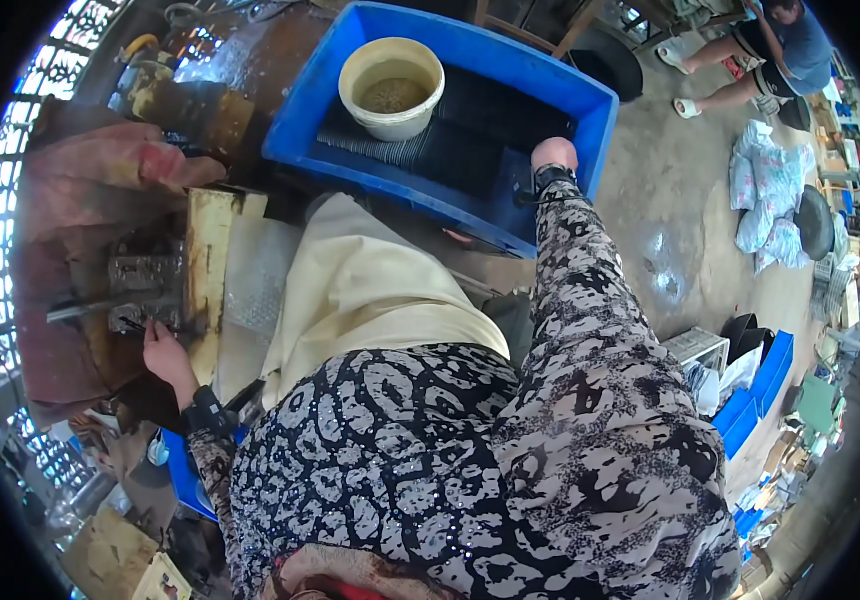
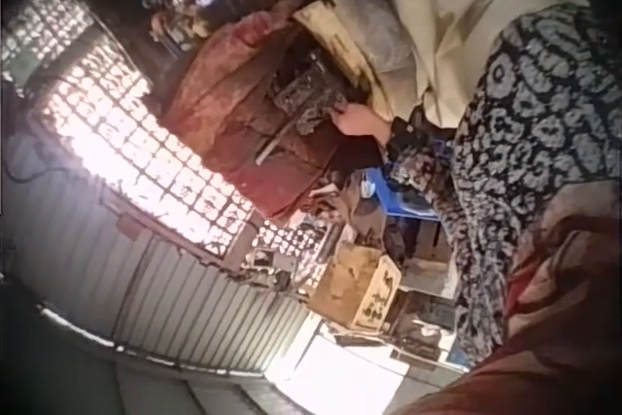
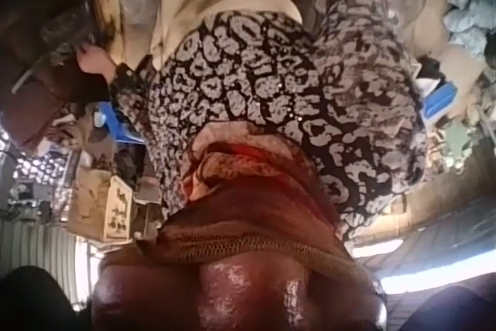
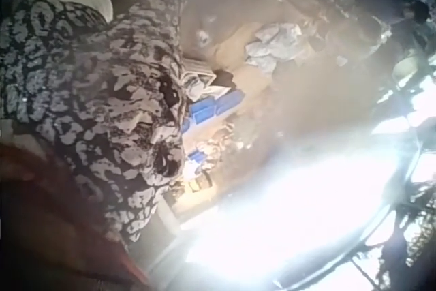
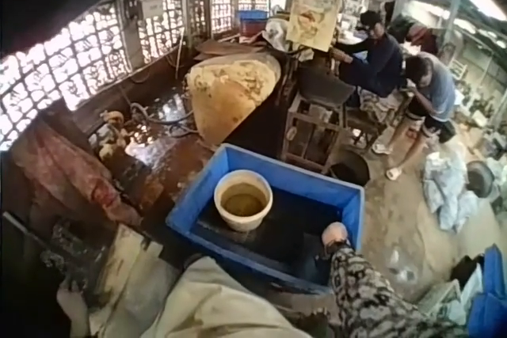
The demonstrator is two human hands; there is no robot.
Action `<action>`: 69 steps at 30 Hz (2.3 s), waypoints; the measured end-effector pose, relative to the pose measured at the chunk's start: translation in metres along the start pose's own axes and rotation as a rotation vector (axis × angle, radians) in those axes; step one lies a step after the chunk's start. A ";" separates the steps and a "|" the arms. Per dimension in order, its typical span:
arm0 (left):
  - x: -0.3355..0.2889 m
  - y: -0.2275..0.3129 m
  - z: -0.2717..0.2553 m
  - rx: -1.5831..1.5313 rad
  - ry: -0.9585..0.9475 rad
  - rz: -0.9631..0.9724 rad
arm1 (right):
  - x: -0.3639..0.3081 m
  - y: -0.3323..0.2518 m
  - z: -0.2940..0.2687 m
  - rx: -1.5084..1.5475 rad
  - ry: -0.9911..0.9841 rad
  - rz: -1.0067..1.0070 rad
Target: The person picks up a metal piece from a blue bin, places it into a grinding machine, and holds it against the rotating wheel while water flows over it. After grinding both sides, the person removes the metal piece and places it into a different blue bin.
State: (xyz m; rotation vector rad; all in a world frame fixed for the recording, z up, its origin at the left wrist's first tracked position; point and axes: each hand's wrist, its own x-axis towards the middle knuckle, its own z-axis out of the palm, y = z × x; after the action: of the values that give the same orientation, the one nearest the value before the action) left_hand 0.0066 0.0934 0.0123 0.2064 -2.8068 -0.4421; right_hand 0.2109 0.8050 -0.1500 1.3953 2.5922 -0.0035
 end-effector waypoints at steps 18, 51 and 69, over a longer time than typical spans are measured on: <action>0.002 -0.002 -0.002 -0.058 -0.052 -0.036 | 0.006 -0.002 -0.029 0.032 -0.085 0.051; 0.000 0.003 0.002 -0.022 -0.017 0.001 | -0.004 0.005 0.007 -0.082 -0.164 0.007; -0.012 0.002 -0.011 0.088 0.207 0.197 | 0.004 0.007 0.003 -0.331 -0.281 -0.345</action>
State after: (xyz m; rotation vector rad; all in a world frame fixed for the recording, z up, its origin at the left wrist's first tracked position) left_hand 0.0213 0.0946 0.0203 -0.0075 -2.6121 -0.2366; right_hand 0.2150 0.8125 -0.1528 0.7679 2.4230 0.1592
